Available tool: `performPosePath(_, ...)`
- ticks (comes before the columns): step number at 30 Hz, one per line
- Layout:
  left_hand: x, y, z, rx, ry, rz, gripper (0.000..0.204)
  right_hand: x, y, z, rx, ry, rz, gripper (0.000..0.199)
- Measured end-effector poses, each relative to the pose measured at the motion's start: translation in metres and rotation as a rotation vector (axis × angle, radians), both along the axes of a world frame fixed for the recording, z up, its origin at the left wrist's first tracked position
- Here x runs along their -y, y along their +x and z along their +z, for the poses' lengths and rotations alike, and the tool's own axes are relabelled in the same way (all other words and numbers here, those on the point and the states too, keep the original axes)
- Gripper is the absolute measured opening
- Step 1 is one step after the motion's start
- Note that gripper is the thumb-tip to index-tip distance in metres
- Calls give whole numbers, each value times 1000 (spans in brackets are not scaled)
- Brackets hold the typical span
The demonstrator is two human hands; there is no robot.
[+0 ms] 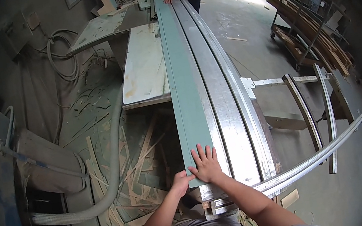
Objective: Measure and move long thin wood strips along a sliding table saw in a manufacturing workshop.
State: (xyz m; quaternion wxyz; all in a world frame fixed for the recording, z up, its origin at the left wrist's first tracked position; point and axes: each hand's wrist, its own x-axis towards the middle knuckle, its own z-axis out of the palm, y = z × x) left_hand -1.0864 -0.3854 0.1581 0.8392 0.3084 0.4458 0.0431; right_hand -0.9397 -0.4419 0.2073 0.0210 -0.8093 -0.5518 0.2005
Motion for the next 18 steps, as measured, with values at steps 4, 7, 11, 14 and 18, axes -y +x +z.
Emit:
performPosePath(4, -3, -1, 18, -9, -29, -9, 20, 1, -1, 9, -14, -2, -1, 75)
performPosePath(7, 1, -3, 26, -28, -10, 7, 19, 1, -2, 19, -31, -15, -1, 75)
performPosePath(11, 3, -4, 30, -20, 11, -13, 18, 4, -3, 26, -31, 1, -5, 75)
performPosePath(14, 8, -6, 32, -11, -15, 8, 17, 9, -5, 28, -34, -10, 2, 75)
performPosePath(18, 19, -9, 39, -20, -57, 28, 17, 20, -7, 29, -37, -21, 17, 75)
